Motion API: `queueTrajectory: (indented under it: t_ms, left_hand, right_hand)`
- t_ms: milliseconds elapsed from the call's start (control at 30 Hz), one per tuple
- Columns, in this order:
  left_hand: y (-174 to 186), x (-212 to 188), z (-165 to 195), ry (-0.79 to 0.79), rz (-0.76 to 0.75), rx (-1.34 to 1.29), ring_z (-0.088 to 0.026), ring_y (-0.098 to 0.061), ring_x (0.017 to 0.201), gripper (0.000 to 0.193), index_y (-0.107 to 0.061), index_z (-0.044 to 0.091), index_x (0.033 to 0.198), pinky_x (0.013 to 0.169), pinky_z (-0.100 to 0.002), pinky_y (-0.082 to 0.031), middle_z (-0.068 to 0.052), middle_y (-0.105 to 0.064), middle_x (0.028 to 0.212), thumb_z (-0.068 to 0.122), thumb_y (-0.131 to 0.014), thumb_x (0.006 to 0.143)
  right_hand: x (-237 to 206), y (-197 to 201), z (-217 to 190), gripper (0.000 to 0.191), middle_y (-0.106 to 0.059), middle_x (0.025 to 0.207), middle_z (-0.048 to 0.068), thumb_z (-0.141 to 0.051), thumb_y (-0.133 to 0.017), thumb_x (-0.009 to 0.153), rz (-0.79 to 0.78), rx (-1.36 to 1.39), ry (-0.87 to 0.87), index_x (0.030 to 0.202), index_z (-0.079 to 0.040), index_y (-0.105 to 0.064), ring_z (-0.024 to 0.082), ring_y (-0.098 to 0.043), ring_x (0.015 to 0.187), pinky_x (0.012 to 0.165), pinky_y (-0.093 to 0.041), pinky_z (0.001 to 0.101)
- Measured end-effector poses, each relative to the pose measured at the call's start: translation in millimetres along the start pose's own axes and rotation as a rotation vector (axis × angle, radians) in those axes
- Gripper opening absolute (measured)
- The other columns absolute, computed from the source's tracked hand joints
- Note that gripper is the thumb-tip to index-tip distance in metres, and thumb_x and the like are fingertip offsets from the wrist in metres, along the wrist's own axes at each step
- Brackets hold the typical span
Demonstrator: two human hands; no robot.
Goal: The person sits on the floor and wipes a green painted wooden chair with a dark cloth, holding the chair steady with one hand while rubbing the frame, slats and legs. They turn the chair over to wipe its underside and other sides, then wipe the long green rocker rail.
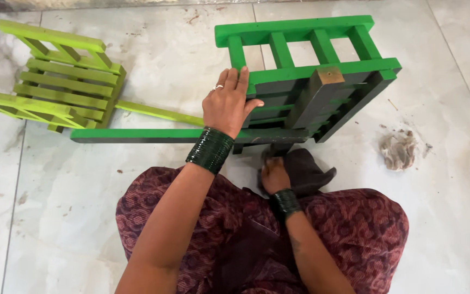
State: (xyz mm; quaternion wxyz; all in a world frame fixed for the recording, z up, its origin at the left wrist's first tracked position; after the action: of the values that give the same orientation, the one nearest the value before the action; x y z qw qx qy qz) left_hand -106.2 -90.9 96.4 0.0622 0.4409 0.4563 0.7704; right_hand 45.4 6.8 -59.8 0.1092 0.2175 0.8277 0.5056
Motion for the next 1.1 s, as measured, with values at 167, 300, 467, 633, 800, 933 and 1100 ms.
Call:
queueTrajectory:
  t_ms: [167, 300, 467, 633, 800, 933, 1100]
  left_hand:
    - [-2.8, -0.8, -1.2, -0.002, -0.023, 0.022, -0.023, -0.064, 0.117, 0.089, -0.059, 0.005, 0.140, 0.072, -0.035, -0.060, -0.012, -0.062, 0.126, 0.063, -0.075, 0.074]
    - [4.6, -2.6, 1.2, -0.019, 0.064, 0.036, -0.025, -0.064, 0.121, 0.088, -0.059, 0.006, 0.138, 0.077, -0.035, -0.059, -0.011, -0.062, 0.128, 0.063, -0.075, 0.073]
    - [-1.3, -2.6, 1.5, 0.019, -0.016, -0.016, -0.022, -0.063, 0.122, 0.088, -0.060, 0.005, 0.140, 0.085, -0.035, -0.059, -0.008, -0.062, 0.128, 0.060, -0.078, 0.074]
    - [1.5, -0.2, 2.5, 0.013, 0.048, 0.002, -0.021, -0.063, 0.120, 0.088, -0.060, 0.007, 0.137, 0.083, -0.035, -0.059, -0.008, -0.061, 0.126, 0.060, -0.078, 0.069]
    - [-2.8, -5.2, 0.0, 0.032, 0.004, -0.027, -0.022, -0.063, 0.118, 0.090, -0.059, 0.005, 0.140, 0.083, -0.035, -0.059, -0.009, -0.062, 0.128, 0.059, -0.079, 0.072]
    - [0.1, -4.6, 0.2, 0.002, 0.046, -0.038, -0.024, -0.063, 0.122, 0.089, -0.059, 0.004, 0.138, 0.085, -0.036, -0.059, -0.011, -0.062, 0.127, 0.059, -0.079, 0.070]
    - [2.6, -4.1, 3.5, 0.019, 0.107, -0.046, -0.025, -0.062, 0.125, 0.088, -0.060, 0.005, 0.137, 0.090, -0.036, -0.058, -0.011, -0.062, 0.128, 0.057, -0.080, 0.068]
  right_hand:
    - [10.8, 5.3, -17.4, 0.057, -0.046, 0.147, 0.028, -0.027, -0.057, 0.097, 0.302, -0.065, -0.073, 0.146, -0.001, -0.047, 0.049, -0.061, 0.119, 0.086, -0.056, 0.0514]
    - [21.0, -32.8, 8.2, 0.094, -0.035, 0.156, 0.027, -0.034, -0.063, 0.087, -0.151, -0.158, -0.386, 0.163, -0.007, -0.014, 0.047, -0.063, 0.109, 0.083, -0.056, 0.0553]
    - [9.8, -49.4, 27.4, 0.092, -0.062, 0.137, 0.025, -0.040, -0.055, 0.092, -0.411, -0.235, -0.474, 0.169, -0.018, -0.010, 0.042, -0.068, 0.113, 0.093, -0.056, 0.0529]
    - [25.0, -44.4, 25.5, 0.080, -0.066, 0.131, 0.027, -0.046, -0.062, 0.086, -0.359, -0.120, -0.427, 0.156, -0.015, -0.039, 0.043, -0.064, 0.120, 0.103, -0.051, 0.0514]
    - [27.8, -50.0, 27.3, 0.071, -0.065, 0.134, 0.026, -0.044, -0.062, 0.083, -0.365, -0.111, -0.430, 0.147, -0.012, -0.053, 0.045, -0.062, 0.124, 0.105, -0.049, 0.0515]
    - [31.7, -53.0, 9.1, 0.071, -0.061, 0.136, 0.030, -0.046, -0.065, 0.085, -0.273, 0.001, -0.155, 0.142, -0.005, -0.056, 0.048, -0.058, 0.124, 0.107, -0.045, 0.0512]
    - [41.2, -64.0, -16.5, 0.069, -0.063, 0.135, 0.027, -0.046, -0.067, 0.080, -0.238, 0.275, -0.140, 0.135, -0.005, -0.062, 0.044, -0.058, 0.126, 0.106, -0.046, 0.0486]
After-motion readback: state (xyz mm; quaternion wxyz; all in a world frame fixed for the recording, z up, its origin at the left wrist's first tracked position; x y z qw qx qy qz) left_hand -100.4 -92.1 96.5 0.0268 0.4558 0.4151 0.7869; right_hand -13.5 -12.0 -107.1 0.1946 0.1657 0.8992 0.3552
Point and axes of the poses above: each hand's wrist, its own x-axis towards the middle knuckle, its own y-axis out of the back of the hand, z = x × y, the point moved 8 cm from there along x, towards the middle knuckle
